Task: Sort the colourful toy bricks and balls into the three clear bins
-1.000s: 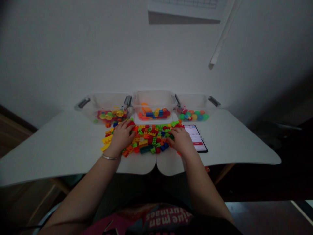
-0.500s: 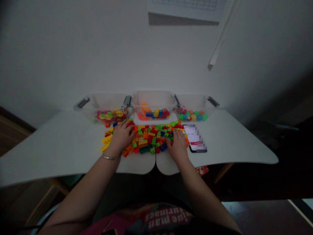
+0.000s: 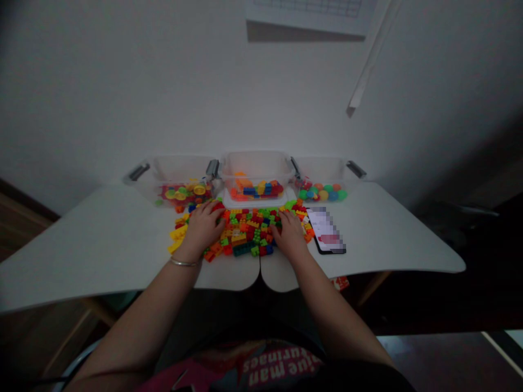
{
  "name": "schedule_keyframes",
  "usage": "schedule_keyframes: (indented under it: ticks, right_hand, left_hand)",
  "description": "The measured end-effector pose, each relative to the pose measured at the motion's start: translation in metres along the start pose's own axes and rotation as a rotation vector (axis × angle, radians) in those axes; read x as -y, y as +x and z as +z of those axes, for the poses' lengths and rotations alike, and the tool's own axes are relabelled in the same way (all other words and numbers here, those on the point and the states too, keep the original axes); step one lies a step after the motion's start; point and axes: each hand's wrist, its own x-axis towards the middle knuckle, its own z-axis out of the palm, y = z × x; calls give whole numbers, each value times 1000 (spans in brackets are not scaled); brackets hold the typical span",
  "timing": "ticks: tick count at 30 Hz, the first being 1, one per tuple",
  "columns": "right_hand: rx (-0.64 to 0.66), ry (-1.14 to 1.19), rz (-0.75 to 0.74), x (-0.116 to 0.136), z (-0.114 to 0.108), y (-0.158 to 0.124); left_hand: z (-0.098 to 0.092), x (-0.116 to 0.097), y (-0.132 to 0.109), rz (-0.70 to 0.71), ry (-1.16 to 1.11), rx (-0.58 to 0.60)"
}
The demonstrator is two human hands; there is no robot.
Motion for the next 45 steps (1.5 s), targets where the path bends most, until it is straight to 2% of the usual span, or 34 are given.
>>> schedule_keyframes:
  ticks: [3, 6, 11, 21, 30, 33, 40, 45]
  right_hand:
    - [-97, -30, 8, -2, -6, -6]
    - [-182, -63, 80, -5, -11, -10]
    - [-160, -53, 149, -7, -8, -9]
    - [-183, -28, 44, -5, 1, -3]
    - [-258, 88, 1, -7, -9, -5]
    - [-263, 32, 16, -10, -11, -1]
    - [-165, -100, 37, -20, -8, 24]
    - [-168, -133, 53, -16, -10, 28]
  left_hand:
    - [-2, -1, 0, -6, -10, 12]
    - [-4, -2, 1, -12, -16, 19]
    - [-3, -2, 0, -10, -6, 6]
    - [0, -2, 0, -5, -17, 3]
    - [-1, -1, 1, -14, -19, 9]
    - [-2, -1, 1, -11, -14, 17]
    - [-2, -1, 0, -18, -24, 4]
    - [-3, -2, 0, -15, -27, 8]
